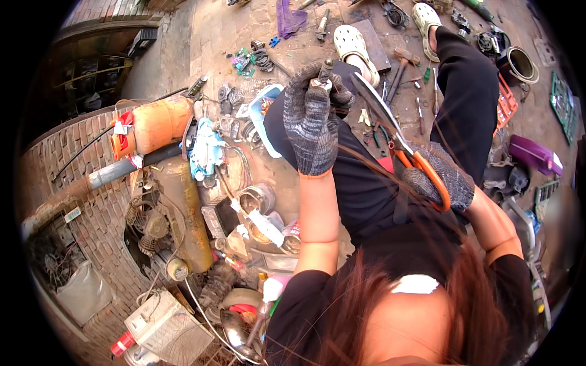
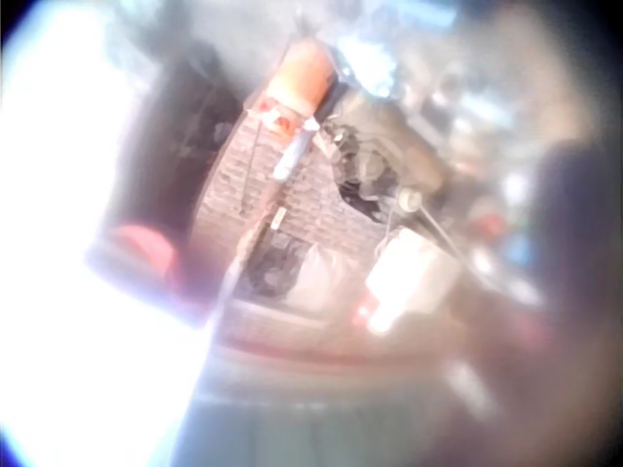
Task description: The person sits on the ground and uses a screwdriver and scissors to manipulate a small cylindrical mechanical part. They repeatedly pry and cut at the object while surrounded by tools and parts.
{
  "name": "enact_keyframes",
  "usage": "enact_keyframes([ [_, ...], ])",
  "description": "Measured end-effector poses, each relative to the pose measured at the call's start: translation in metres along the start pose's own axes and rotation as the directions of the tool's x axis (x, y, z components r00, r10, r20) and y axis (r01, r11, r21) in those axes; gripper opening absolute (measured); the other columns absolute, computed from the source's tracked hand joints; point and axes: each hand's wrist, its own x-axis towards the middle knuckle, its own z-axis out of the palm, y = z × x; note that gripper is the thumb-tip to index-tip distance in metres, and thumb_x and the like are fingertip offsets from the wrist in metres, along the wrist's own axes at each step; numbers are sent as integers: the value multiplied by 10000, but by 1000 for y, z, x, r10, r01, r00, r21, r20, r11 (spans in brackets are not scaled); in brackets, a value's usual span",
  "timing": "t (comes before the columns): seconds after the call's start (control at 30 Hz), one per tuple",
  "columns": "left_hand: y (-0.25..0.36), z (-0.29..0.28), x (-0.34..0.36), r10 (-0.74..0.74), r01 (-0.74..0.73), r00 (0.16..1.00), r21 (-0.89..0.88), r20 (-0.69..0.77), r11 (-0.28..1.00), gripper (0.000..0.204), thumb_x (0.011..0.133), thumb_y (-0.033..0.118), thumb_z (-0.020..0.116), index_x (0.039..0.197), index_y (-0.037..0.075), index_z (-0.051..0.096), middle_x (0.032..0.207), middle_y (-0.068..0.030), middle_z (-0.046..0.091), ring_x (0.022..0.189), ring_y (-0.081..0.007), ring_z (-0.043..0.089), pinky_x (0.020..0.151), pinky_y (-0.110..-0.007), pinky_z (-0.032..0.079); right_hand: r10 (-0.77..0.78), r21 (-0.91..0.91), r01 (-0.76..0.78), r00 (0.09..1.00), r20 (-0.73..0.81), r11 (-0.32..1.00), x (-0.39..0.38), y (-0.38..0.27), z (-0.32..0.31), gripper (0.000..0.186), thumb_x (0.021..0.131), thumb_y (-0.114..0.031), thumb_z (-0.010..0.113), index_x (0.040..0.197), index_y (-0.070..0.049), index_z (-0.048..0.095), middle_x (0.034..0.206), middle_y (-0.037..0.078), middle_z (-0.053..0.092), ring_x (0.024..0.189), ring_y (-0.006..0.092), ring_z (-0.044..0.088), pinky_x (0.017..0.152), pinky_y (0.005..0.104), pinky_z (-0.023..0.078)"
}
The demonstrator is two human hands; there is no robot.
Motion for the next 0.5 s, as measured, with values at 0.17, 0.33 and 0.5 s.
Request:
enact_keyframes([
  [0.17, 4, 6, -1, 133, -134, 991, 194, 20, 972, 325, 872, 96, 574, 1161, -29, 496, 1012, -165, 581, 824, -168, 561, 683, -300, 499, 57, 316, 37, 958, -281, 948, 8, -6, 1, 265, 741, -161, 684, 964, -48, 597, 693, 58, 568, 610, 218, 550, 608, 310, 446],
  [0.33, 12, 15, -8, 207, -225, 974, 301, 91, 927, 351, 810, -9, 616, 1145, -42, 516, 1083, -181, 578, 892, -200, 584, 753, -320, 521, -310, -121, 286, 861, -403, 951, 40, -24, -14, 331, 607, -52, 661, 936, -86, 652, 867, 78, 609, 788, 243, 594, 694, 334, 485],
  [0.5, 16, 11, -12, 231, -266, 960, 264, 156, 927, 388, 775, -49, 632, 1146, -44, 517, 1091, -164, 575, 937, -208, 587, 807, -319, 516, -425, -393, 287, 844, -327, 874, 60, -30, -6, 324, 668, -68, 660, 982, -147, 670, 893, 75, 622, 770, 242, 610, 699, 333, 505],
])
